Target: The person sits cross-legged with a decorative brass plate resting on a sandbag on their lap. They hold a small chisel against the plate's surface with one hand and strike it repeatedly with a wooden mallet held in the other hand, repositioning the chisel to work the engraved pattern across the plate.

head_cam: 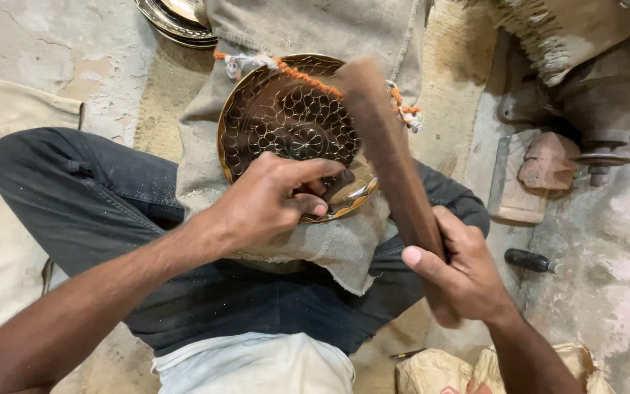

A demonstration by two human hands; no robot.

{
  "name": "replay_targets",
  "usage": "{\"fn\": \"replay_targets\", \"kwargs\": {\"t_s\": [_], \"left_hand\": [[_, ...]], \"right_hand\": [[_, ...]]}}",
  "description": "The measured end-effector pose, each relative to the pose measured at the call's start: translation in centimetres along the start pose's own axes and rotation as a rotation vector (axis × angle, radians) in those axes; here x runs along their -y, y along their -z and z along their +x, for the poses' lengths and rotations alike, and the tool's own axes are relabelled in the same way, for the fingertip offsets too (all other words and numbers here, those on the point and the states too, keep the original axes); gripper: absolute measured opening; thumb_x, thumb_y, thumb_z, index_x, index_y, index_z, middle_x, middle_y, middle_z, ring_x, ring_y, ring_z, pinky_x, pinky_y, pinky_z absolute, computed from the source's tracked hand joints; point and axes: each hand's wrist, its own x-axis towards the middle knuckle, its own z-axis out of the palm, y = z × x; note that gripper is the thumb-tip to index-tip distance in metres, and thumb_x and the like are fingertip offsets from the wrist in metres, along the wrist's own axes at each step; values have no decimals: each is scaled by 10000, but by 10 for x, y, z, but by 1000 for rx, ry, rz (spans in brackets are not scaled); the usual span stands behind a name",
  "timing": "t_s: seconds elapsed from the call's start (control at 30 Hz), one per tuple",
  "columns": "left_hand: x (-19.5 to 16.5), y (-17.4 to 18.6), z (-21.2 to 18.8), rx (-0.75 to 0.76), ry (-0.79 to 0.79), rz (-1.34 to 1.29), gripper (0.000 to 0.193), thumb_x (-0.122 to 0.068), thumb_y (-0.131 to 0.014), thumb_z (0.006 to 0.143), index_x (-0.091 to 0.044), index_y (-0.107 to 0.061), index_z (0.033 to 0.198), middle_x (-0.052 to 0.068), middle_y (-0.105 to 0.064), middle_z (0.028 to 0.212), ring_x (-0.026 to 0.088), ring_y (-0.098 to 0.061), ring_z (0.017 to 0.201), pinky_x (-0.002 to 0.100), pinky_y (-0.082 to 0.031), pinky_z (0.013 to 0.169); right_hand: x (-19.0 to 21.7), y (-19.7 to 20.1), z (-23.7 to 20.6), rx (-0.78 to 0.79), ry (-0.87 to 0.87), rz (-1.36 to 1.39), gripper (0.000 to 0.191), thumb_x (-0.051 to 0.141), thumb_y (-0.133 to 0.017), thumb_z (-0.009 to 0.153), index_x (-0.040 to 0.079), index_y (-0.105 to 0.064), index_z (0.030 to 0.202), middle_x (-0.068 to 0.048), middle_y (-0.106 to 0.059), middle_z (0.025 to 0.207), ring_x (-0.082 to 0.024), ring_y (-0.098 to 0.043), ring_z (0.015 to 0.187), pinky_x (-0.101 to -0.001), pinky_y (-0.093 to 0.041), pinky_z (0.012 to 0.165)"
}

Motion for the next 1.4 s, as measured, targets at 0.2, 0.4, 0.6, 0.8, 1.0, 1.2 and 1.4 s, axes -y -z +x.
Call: {"fn": "replay_targets", "kwargs": {"t_s": [0.2,0.4,0.6,0.8,1.0,1.2,1.4], "left_hand": [[4,-1,3,-33,-137,91,444,-22,-765,818,-43,-683,1254,170,-777,1003,266,-785,887,374,-610,760],[6,-2,2,-65,-120,83,408,-38,-785,822,-32,-692,1219,172,-775,1009,253,-791,885,367,-616,744],[7,-8,-2,-118,-63,-26,423,-39,-794,824,-30,-674,1229,160,-782,992,207,-804,861,340,-618,705],[6,-9,-1,-140,-76,-42,412,-34,-774,844,-33,-660,1240,168,-781,1006,194,-805,864,322,-632,708],[6,-8,-1,-121,-24,-30,424,-43,-775,839,-48,-669,1249,162,-792,963,186,-804,814,326,-612,691],[7,-9,-1,-159,-106,-34,406,-30,-771,848,-24,-672,1241,178,-779,1030,194,-804,871,323,-626,721],[7,-10,-1,-133,-34,-34,364,-14,-763,843,-25,-695,1201,167,-793,1000,183,-805,877,316,-628,720]], "right_hand": [[-1,-4,-4,-36,15,140,400,296,-681,917,11,-588,1182,-55,-622,775,-142,-565,676,-306,-482,615],[-12,-5,-8,19,49,-159,387,297,-655,931,16,-542,1171,-78,-585,817,-166,-570,746,-305,-482,652],[-14,-7,-16,-122,-19,342,397,321,-617,947,21,-505,1181,-79,-604,821,-171,-604,666,-319,-533,596],[-8,4,-1,46,18,27,376,327,-619,954,23,-533,1158,-68,-588,832,-172,-591,738,-340,-510,650],[-2,9,2,52,51,-121,414,364,-625,956,8,-514,1135,-86,-518,792,-162,-514,762,-343,-466,654],[-6,14,0,93,-23,-179,416,392,-652,921,24,-519,1061,-86,-472,737,-163,-488,706,-346,-446,603],[4,17,0,146,-77,-176,393,385,-646,912,25,-533,1023,-94,-477,738,-182,-500,691,-360,-440,619]]}}
